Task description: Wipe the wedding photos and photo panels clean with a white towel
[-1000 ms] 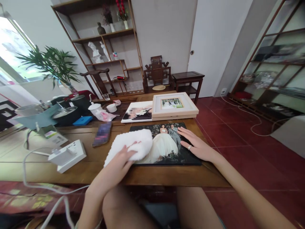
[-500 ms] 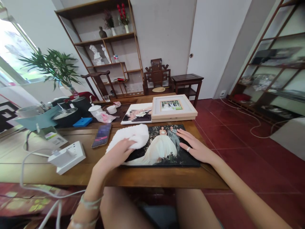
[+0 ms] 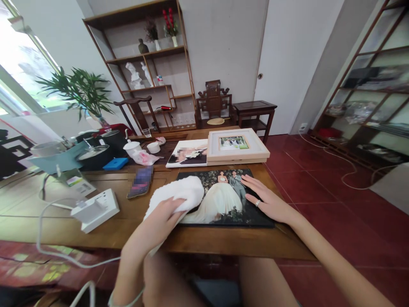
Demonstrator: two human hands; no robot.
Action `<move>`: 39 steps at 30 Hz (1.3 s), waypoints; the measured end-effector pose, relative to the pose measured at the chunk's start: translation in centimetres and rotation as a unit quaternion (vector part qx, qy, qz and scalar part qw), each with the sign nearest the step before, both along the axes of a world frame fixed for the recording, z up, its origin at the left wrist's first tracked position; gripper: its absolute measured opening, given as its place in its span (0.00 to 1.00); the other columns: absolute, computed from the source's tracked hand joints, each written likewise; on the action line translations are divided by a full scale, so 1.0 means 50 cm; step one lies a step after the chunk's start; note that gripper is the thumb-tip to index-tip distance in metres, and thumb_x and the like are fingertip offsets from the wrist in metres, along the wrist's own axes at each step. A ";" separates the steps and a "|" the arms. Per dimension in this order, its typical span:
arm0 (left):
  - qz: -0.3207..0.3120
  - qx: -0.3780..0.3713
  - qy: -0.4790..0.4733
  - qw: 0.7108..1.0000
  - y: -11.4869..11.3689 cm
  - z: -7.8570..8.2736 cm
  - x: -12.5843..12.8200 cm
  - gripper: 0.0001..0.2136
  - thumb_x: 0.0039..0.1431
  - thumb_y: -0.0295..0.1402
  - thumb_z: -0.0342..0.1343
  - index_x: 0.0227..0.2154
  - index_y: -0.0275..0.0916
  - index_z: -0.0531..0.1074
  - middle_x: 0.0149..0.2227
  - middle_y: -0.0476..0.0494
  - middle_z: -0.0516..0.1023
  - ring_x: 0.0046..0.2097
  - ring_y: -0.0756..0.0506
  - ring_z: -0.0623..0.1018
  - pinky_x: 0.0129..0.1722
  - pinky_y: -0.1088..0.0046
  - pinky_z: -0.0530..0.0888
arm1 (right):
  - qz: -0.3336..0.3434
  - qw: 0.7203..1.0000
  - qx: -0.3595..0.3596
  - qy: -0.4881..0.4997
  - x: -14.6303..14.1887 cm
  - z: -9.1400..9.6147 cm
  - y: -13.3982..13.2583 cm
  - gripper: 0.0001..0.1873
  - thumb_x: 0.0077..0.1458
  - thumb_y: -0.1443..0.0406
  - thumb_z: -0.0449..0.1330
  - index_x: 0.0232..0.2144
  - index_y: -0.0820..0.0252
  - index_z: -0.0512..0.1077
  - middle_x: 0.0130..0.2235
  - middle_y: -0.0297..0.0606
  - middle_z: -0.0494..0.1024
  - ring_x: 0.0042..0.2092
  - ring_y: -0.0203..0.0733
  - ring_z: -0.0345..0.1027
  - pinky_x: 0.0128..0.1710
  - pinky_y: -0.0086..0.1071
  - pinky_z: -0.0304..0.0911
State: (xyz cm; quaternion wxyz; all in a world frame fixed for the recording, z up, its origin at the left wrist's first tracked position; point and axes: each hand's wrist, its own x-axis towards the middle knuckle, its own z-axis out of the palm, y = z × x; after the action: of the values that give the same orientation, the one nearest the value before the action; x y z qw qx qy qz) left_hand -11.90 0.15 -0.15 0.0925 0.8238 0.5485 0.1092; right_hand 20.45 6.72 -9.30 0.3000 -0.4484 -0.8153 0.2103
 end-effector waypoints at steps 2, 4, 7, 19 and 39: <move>0.018 0.010 0.015 1.000 0.040 -0.003 0.038 0.14 0.63 0.31 0.42 0.41 0.39 0.72 0.44 0.40 0.77 0.47 0.40 0.75 0.49 0.63 0.70 | 0.001 1.000 0.000 -0.003 0.000 0.001 0.000 0.27 0.61 0.52 0.47 0.60 0.50 0.57 0.65 0.38 0.54 0.66 0.47 0.41 0.64 0.51 0.43; 0.046 0.015 0.042 0.998 0.076 -0.010 0.068 0.14 0.63 0.28 0.41 0.42 0.36 0.72 0.47 0.36 0.75 0.51 0.38 0.73 0.50 0.59 0.68 | 0.004 1.000 0.001 -0.003 0.000 0.001 0.000 0.27 0.61 0.52 0.47 0.60 0.50 0.57 0.65 0.38 0.53 0.66 0.47 0.42 0.64 0.51 0.43; 0.079 0.018 0.068 0.994 0.119 -0.024 0.097 0.15 0.62 0.26 0.41 0.45 0.33 0.70 0.52 0.29 0.70 0.58 0.33 0.66 0.52 0.48 0.64 | 0.007 1.000 0.004 0.005 0.000 0.001 0.000 0.27 0.60 0.52 0.47 0.60 0.48 0.56 0.65 0.36 0.53 0.66 0.48 0.42 0.63 0.52 0.43; -0.165 -0.092 0.007 0.982 -0.040 0.005 0.132 0.16 0.60 0.22 0.44 0.45 0.44 0.71 0.60 0.47 0.63 0.65 0.45 0.53 0.63 0.54 0.52 | 0.004 1.000 -0.001 0.008 0.001 0.000 -0.002 0.27 0.60 0.51 0.47 0.60 0.47 0.56 0.66 0.35 0.52 0.66 0.48 0.42 0.64 0.51 0.42; -0.107 -0.031 0.050 0.993 0.138 -0.020 0.169 0.16 0.62 0.23 0.42 0.49 0.36 0.68 0.59 0.38 0.64 0.65 0.39 0.53 0.61 0.49 0.52 | 0.003 1.000 -0.002 -0.004 0.000 -0.002 0.001 0.27 0.61 0.52 0.47 0.61 0.49 0.56 0.66 0.37 0.53 0.66 0.47 0.41 0.64 0.51 0.43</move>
State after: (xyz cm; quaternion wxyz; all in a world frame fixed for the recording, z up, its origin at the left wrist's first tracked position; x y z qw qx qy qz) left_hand -3.44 7.04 -1.15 0.1017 0.8787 0.4646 0.0403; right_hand 20.48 6.75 -9.42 0.2951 -0.4470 -0.8177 0.2109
